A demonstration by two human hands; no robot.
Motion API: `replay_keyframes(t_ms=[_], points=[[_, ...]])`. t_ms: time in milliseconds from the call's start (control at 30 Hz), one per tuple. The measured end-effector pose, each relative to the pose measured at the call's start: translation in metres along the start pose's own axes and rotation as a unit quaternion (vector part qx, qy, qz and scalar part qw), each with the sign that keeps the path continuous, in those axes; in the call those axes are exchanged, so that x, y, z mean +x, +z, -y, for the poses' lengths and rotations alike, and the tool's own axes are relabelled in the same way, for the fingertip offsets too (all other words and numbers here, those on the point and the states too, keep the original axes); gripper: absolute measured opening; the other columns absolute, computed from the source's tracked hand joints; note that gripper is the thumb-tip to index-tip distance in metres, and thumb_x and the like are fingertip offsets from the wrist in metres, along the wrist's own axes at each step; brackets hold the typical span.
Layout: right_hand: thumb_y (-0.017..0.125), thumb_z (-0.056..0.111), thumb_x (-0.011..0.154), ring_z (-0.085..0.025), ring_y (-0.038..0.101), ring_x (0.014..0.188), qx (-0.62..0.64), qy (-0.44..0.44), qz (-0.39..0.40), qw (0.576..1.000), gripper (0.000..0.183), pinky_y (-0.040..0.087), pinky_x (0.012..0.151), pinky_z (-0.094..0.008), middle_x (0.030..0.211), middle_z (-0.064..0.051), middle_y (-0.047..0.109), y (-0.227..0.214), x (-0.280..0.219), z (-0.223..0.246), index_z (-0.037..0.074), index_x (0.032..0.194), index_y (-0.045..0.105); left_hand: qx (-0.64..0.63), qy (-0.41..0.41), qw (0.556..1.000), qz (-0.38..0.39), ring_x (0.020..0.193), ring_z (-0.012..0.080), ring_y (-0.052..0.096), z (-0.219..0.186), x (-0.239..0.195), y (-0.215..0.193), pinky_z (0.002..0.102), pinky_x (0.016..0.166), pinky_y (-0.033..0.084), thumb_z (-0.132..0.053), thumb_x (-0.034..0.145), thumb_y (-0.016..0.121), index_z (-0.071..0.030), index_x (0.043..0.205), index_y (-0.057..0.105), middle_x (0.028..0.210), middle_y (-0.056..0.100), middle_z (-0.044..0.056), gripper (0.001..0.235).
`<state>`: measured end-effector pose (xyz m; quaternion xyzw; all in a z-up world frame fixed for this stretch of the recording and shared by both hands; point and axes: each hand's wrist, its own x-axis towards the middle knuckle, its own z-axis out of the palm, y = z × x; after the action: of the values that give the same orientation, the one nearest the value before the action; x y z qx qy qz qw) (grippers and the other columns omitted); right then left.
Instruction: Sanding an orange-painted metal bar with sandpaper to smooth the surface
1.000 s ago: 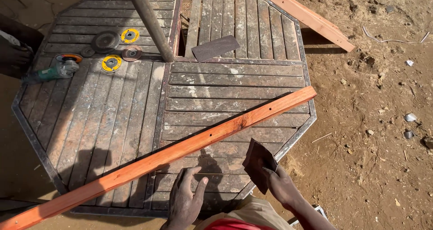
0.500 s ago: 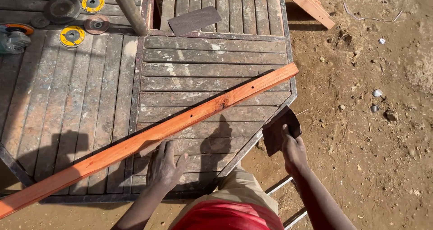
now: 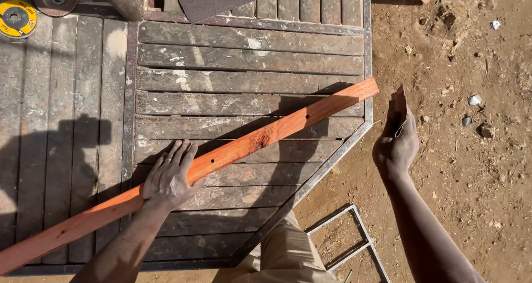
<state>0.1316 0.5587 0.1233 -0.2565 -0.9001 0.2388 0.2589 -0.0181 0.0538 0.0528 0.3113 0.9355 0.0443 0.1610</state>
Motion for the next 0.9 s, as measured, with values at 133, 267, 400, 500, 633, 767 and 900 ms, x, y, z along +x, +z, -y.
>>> replay_keyframes(t_ms=[133,267,400,500,633,767,900], points=[[0.049,0.009,0.111,-0.046,0.05,0.136,-0.093,-0.061,0.066,0.992,0.044,0.038,0.11,-0.052,0.159,-0.024,0.045,0.051,0.02,0.039,0.0,0.154,0.05,0.013,-0.059,0.996,0.07,0.141,0.0347,0.05,-0.01,0.004,-0.024,0.055,0.116,0.043,-0.066,0.078,0.071,-0.03,0.165,0.026,0.155,0.05,0.015,0.105],[0.052,-0.01,0.079,-0.031,0.023,0.157,-0.146,-0.068,0.187,0.969,0.082,0.015,0.128,-0.044,0.172,-0.016,0.025,0.112,-0.041,0.098,0.002,0.159,0.039,0.004,-0.006,0.99,0.14,0.137,0.0374,0.053,-0.005,0.016,-0.04,0.055,0.113,0.045,-0.072,0.078,0.066,-0.03,0.168,0.014,0.151,0.051,0.016,0.112],[0.049,0.011,0.075,-0.024,0.009,0.161,-0.243,-0.341,0.293,0.86,0.098,0.005,0.133,-0.043,0.173,-0.009,0.01,0.139,-0.129,0.158,0.013,0.166,0.011,0.063,0.006,0.998,-0.011,0.144,0.0238,0.049,0.007,-0.001,0.015,0.042,0.106,0.052,-0.065,0.073,0.066,-0.023,0.159,0.039,0.165,0.04,0.006,0.099],[0.047,0.01,0.091,-0.026,0.029,0.158,-0.014,-0.265,0.32,0.91,0.072,0.017,0.132,-0.041,0.169,-0.015,0.025,0.109,-0.056,0.109,0.005,0.161,0.028,0.092,0.01,0.991,-0.095,0.138,0.0202,0.06,0.006,-0.004,0.016,0.036,0.097,0.059,-0.074,0.068,0.067,-0.024,0.147,0.056,0.157,0.056,0.003,0.094],[0.043,-0.019,0.08,-0.017,0.005,0.16,-0.236,-0.059,0.261,0.934,0.097,0.002,0.13,-0.032,0.173,-0.002,0.008,0.084,0.029,-0.027,0.017,0.165,0.014,0.082,-0.063,0.994,-0.021,0.138,0.0201,0.057,-0.003,-0.006,0.01,0.037,0.106,0.052,-0.071,0.065,0.066,-0.028,0.15,0.051,0.163,0.048,-0.001,0.097],[0.046,0.027,0.085,-0.017,0.041,0.107,-0.057,0.194,0.026,0.979,0.035,0.035,0.084,-0.038,0.116,0.002,0.047,0.073,0.022,-0.029,0.017,0.117,0.056,0.086,-0.045,0.994,-0.049,0.126,0.0225,0.066,0.0,0.0,0.02,0.039,0.095,0.058,-0.075,0.063,0.065,-0.028,0.147,0.053,0.159,0.053,0.0,0.098],[0.051,-0.015,0.088,-0.01,0.052,0.073,0.137,0.193,-0.141,0.961,0.032,0.05,0.071,-0.024,0.093,0.0,0.065,0.087,-0.024,-0.098,0.01,0.101,0.066,0.103,-0.013,0.99,-0.099,0.123,0.0217,0.069,0.009,-0.008,0.026,0.039,0.09,0.062,-0.068,0.06,0.07,-0.023,0.144,0.058,0.159,0.056,0.0,0.096]])
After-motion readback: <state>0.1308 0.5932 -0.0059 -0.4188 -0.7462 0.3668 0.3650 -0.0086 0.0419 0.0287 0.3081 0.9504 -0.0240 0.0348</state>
